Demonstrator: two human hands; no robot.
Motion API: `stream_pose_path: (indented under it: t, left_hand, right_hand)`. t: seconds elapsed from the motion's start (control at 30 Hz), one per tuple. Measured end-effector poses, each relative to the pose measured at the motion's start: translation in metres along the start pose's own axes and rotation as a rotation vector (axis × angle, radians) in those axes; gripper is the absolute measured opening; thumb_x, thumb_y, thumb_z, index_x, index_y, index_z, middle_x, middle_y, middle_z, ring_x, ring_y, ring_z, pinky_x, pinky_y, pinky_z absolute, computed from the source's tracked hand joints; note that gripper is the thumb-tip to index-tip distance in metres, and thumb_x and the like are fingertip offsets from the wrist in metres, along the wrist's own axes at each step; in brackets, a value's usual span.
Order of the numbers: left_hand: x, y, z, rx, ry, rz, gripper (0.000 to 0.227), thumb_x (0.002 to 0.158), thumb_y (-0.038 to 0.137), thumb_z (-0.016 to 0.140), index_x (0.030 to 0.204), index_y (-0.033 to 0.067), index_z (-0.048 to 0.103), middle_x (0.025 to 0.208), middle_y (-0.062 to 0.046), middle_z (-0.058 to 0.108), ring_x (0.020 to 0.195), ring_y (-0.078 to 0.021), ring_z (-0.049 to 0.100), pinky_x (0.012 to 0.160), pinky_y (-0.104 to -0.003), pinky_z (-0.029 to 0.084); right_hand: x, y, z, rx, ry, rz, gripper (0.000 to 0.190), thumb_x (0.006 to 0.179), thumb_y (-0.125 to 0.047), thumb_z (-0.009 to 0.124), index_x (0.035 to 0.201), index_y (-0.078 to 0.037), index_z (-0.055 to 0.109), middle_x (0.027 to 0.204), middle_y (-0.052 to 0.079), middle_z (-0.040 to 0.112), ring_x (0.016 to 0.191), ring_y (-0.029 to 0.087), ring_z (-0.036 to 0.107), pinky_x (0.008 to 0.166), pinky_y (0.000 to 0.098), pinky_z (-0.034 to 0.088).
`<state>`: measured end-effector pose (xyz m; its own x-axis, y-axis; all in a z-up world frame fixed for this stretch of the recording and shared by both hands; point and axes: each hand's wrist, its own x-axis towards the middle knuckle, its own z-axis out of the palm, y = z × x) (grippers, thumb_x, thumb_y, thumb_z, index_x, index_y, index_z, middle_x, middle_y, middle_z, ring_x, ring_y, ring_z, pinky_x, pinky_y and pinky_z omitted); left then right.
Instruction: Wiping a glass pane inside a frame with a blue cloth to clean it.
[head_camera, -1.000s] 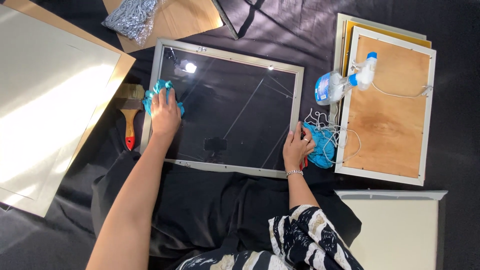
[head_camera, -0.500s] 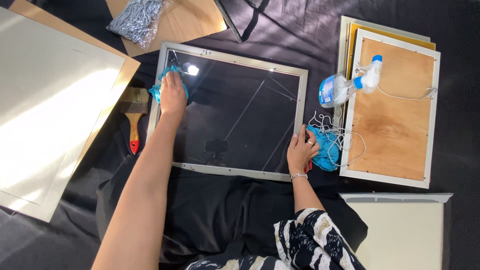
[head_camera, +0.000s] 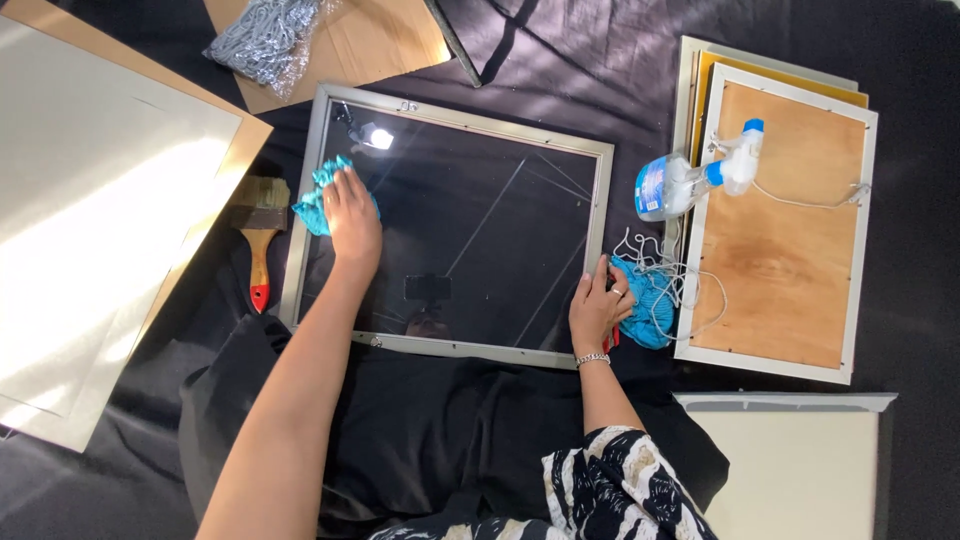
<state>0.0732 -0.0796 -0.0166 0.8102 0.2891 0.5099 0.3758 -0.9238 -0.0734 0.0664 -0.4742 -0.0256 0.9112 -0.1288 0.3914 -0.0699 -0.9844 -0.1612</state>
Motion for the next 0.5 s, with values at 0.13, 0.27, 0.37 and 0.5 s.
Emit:
stream_pose_path:
  t: [0.13, 0.27, 0.37, 0.5]
  left_hand:
    - [0.042, 0.004, 0.068, 0.029, 0.027, 0.005, 0.033, 0.096, -0.007, 0.048, 0.123, -0.0070, 0.067, 0.114, -0.024, 0.064, 0.096, -0.0317, 0.064, 0.093, -0.040, 0.048]
    - [0.083, -0.001, 0.096, -0.005, -0.003, -0.042, 0.026, 0.098, -0.005, 0.048, 0.119, -0.0050, 0.062, 0.113, -0.016, 0.054, 0.090, -0.0230, 0.063, 0.085, -0.033, 0.050]
    - [0.096, -0.013, 0.083, -0.044, 0.001, 0.037, 0.021, 0.098, -0.004, 0.052, 0.116, -0.0041, 0.062, 0.109, -0.014, 0.052, 0.088, -0.0229, 0.062, 0.083, -0.032, 0.052]
    - [0.082, -0.023, 0.077, -0.053, 0.021, 0.080, 0.020, 0.092, 0.003, 0.058, 0.111, 0.0010, 0.064, 0.096, -0.009, 0.052, 0.081, -0.0246, 0.059, 0.064, -0.036, 0.052]
  right_hand:
    - [0.000, -0.001, -0.002, -0.016, -0.015, 0.018, 0.037, 0.108, -0.035, 0.054, 0.144, -0.029, 0.062, 0.130, 0.002, 0.048, 0.111, 0.027, 0.042, 0.087, 0.0433, 0.034]
    - [0.000, -0.001, -0.003, -0.015, -0.047, 0.032, 0.040, 0.106, -0.035, 0.054, 0.146, -0.032, 0.060, 0.130, 0.000, 0.049, 0.114, 0.028, 0.042, 0.089, 0.0445, 0.034]
    - [0.001, -0.003, -0.003, 0.001, -0.051, 0.031, 0.040, 0.106, -0.034, 0.054, 0.146, -0.030, 0.060, 0.129, 0.000, 0.048, 0.113, 0.028, 0.042, 0.089, 0.0442, 0.034]
    - [0.000, -0.002, -0.004, -0.022, -0.039, 0.028, 0.040, 0.106, -0.033, 0.054, 0.146, -0.030, 0.060, 0.128, 0.002, 0.049, 0.113, 0.028, 0.042, 0.090, 0.0437, 0.034]
